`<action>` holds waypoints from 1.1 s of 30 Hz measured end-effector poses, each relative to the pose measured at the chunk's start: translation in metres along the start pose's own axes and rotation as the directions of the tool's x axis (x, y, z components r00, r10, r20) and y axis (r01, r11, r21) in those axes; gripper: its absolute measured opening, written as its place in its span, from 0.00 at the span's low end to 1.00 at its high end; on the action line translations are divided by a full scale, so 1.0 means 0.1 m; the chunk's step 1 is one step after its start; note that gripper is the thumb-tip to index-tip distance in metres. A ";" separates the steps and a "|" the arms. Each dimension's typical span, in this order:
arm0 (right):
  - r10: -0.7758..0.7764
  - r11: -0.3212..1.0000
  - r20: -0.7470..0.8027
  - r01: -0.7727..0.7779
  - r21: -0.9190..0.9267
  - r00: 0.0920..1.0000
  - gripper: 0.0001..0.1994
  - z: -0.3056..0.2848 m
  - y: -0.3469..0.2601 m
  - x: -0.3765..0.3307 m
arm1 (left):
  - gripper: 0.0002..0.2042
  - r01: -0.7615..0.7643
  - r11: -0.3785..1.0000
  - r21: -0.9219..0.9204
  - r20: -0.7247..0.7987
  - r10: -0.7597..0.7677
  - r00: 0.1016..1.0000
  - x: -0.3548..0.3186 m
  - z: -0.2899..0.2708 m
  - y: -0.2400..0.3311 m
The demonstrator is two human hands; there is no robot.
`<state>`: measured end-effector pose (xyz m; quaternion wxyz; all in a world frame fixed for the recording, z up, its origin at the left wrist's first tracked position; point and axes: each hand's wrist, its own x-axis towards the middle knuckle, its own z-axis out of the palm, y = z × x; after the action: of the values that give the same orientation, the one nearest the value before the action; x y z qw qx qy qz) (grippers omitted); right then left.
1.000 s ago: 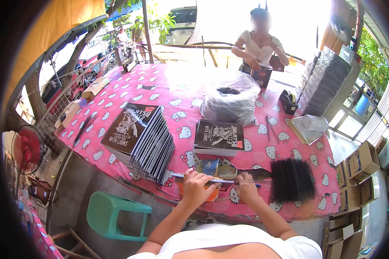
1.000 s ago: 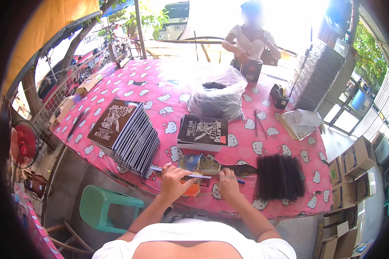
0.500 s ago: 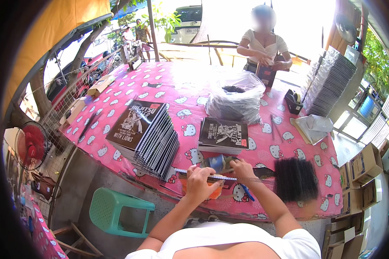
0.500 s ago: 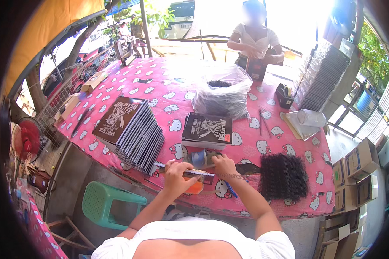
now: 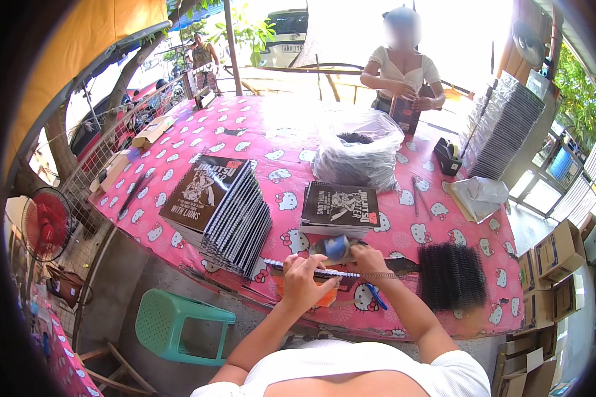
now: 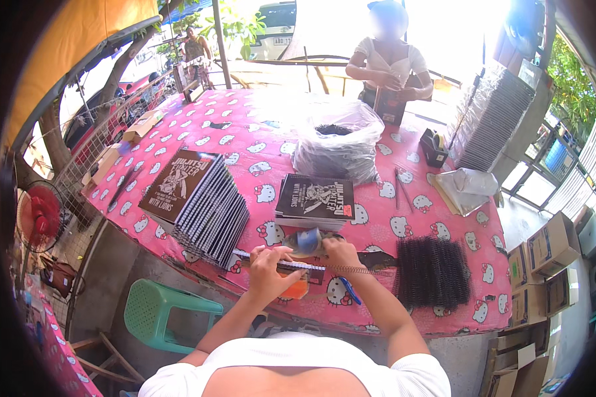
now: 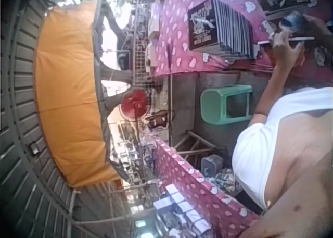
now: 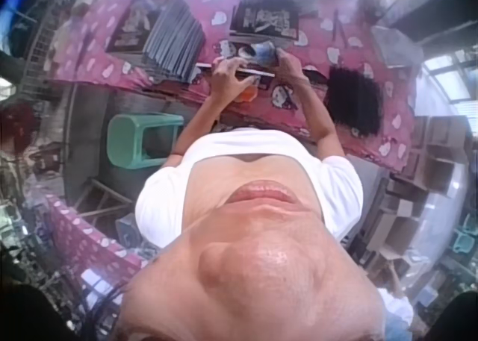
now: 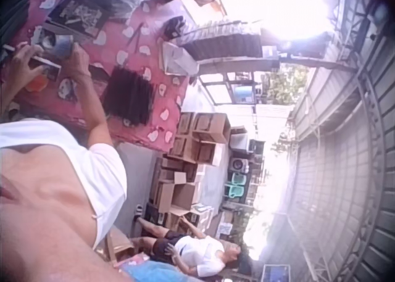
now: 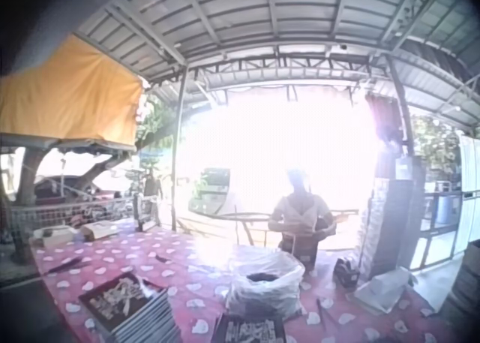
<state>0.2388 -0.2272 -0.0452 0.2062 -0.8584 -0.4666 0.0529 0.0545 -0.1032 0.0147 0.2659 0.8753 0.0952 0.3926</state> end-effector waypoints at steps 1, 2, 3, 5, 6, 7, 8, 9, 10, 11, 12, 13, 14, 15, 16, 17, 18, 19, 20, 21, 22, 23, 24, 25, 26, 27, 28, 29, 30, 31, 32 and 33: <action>0.033 0.997 -0.012 -0.032 0.076 0.999 0.24 -0.03 0.03 0.01 | 0.14 -0.024 1.000 0.015 0.006 0.024 1.000 -0.01 -0.01 -0.02; -0.024 0.937 -0.083 0.052 0.346 0.996 0.22 -0.05 0.16 0.00 | 0.14 -0.048 0.998 0.030 0.013 0.048 0.999 -0.03 -0.01 -0.05; -0.058 0.803 -0.169 0.147 0.578 0.984 0.20 -0.11 0.38 0.00 | 0.14 -0.077 0.996 0.040 0.015 0.076 0.997 -0.02 0.00 -0.05; -0.112 0.658 -0.173 0.203 0.725 0.979 0.18 -0.20 0.46 -0.02 | 0.14 -0.044 0.999 0.011 0.026 0.044 0.999 0.00 0.03 -0.04; -0.150 0.707 -0.082 0.165 0.688 0.985 0.19 -0.31 0.34 -0.06 | 0.14 -0.024 1.000 0.000 0.039 0.024 0.999 -0.01 0.03 -0.05; -0.176 0.754 0.010 0.129 0.644 0.984 0.19 -0.44 0.21 -0.12 | 0.14 -0.014 1.000 0.007 0.039 0.014 0.999 -0.02 0.01 -0.06; -0.204 0.794 0.104 0.103 0.599 0.973 0.20 -0.47 0.12 -0.12 | 0.14 -0.001 1.000 0.023 0.037 0.000 0.999 -0.05 -0.03 -0.08; -0.122 0.941 0.051 0.099 0.325 0.991 0.21 -0.53 0.13 -0.02 | 0.14 -0.006 1.000 0.025 0.020 0.006 1.000 0.02 -0.02 -0.08; -0.183 0.890 -0.029 0.178 0.420 0.983 0.22 -0.53 0.16 -0.02 | 0.14 -0.019 1.000 0.015 0.018 0.019 1.000 0.03 -0.01 -0.08; -0.236 0.824 -0.113 0.261 0.503 0.965 0.23 -0.50 0.19 -0.08 | 0.14 -0.032 0.999 0.006 0.016 0.032 0.999 0.00 0.00 -0.07; -0.282 0.739 -0.197 0.344 0.580 0.939 0.24 -0.47 0.17 -0.13 | 0.14 -0.038 0.999 0.005 0.017 0.038 0.999 -0.02 -0.01 -0.07; -0.317 0.639 -0.283 0.424 0.642 0.905 0.26 -0.47 0.16 -0.13 | 0.14 0.013 1.000 -0.008 0.063 -0.013 0.998 -0.01 0.00 -0.05; -0.245 0.782 -0.150 0.287 0.553 0.958 0.25 -0.48 0.15 -0.06 | 0.14 0.025 1.000 -0.012 0.052 -0.024 0.998 0.04 -0.01 -0.06; -0.136 0.888 -0.020 0.131 0.440 0.990 0.24 -0.50 0.03 0.00 | 0.14 0.045 0.999 -0.014 0.056 -0.044 0.997 0.03 -0.02 -0.09; -0.018 0.958 0.086 -0.008 0.285 0.996 0.23 -0.59 -0.08 0.05 | 0.15 0.058 0.998 -0.020 0.042 -0.057 0.997 0.07 -0.04 -0.11; -0.115 0.670 0.004 0.074 0.739 0.993 0.20 -0.68 -0.17 -0.03 | 0.17 0.047 0.987 0.157 0.059 -0.057 0.997 0.02 -0.13 -0.13; -0.158 0.647 0.020 0.088 0.758 0.987 0.20 -0.69 -0.19 -0.03 | 0.17 0.077 0.978 0.195 0.042 -0.086 0.995 0.02 -0.18 -0.13; -0.200 0.623 0.034 0.100 0.776 0.979 0.20 -0.68 -0.23 -0.02 | 0.18 0.106 0.967 0.232 0.025 -0.115 0.993 0.03 -0.22 -0.14; -0.241 0.598 0.047 0.110 0.794 0.969 0.19 -0.68 -0.25 -0.01 | 0.19 0.135 0.954 0.268 0.008 -0.142 0.990 0.05 -0.23 -0.14; -0.229 0.533 0.061 0.073 0.843 0.971 0.20 -0.65 -0.29 0.00 | 0.18 0.160 0.958 0.238 0.070 -0.181 0.981 0.07 -0.28 -0.15; -0.219 0.465 0.076 0.035 0.885 0.973 0.20 -0.63 -0.32 0.02 | 0.18 0.182 0.969 0.167 0.074 -0.197 0.978 0.03 -0.30 -0.22; -0.211 0.392 0.091 -0.001 0.920 0.973 0.20 -0.61 -0.36 0.03 | 0.17 0.204 0.974 0.096 0.079 -0.212 0.974 -0.05 -0.29 -0.32; -0.205 0.329 0.109 -0.037 0.944 0.973 0.20 -0.62 -0.36 0.06 | 0.16 0.227 0.974 0.014 0.078 -0.228 0.971 -0.04 -0.29 -0.33; -0.175 0.292 0.081 -0.027 0.956 0.981 0.21 -0.68 -0.44 0.00 | 0.16 0.166 0.985 0.056 0.050 -0.168 0.984 -0.02 -0.30 -0.34; -0.149 0.606 0.081 0.026 0.795 0.985 0.22 -0.61 -0.43 0.11 | 0.16 0.156 0.987 0.050 0.014 -0.157 0.988 0.02 -0.30 -0.34; -0.106 0.839 0.074 0.049 0.542 0.992 0.23 -0.45 -0.37 0.22 | 0.16 0.144 0.989 0.043 -0.001 -0.145 0.989 0.04 -0.28 -0.32; -0.081 0.972 0.058 0.066 0.226 0.995 0.25 -0.40 -0.40 0.30 | 0.17 0.135 0.990 0.046 -0.026 -0.134 0.991 0.06 -0.31 -0.31; -0.069 0.960 0.059 0.050 0.276 0.996 0.24 -0.40 -0.39 0.28 | 0.18 0.107 0.990 0.091 -0.029 -0.105 0.994 0.04 -0.35 -0.34; -0.164 0.848 0.065 0.107 0.519 0.984 0.22 -0.49 -0.48 0.31 | 0.19 0.146 0.987 0.060 -0.054 -0.143 0.988 0.04 -0.38 -0.40; -0.248 0.666 0.061 0.125 0.735 0.967 0.20 -0.56 -0.59 0.25 | 0.19 0.193 0.981 0.030 -0.061 -0.191 0.980 -0.01 -0.40 -0.45; -0.326 0.433 0.035 0.116 0.894 0.945 0.19 -0.58 -0.67 0.24 | 0.20 0.239 0.971 0.000 -0.067 -0.238 0.969 -0.04 -0.44 -0.49; -0.272 0.642 0.046 0.146 0.752 0.961 0.19 -0.53 -0.65 0.27 | 0.20 0.245 0.969 -0.018 -0.025 -0.246 0.969 -0.02 -0.42 -0.49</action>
<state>0.2181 -0.1901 0.0318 0.5052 -0.6330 -0.5153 0.2802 0.0248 -0.0465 0.0102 0.3177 0.8492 0.2035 0.3694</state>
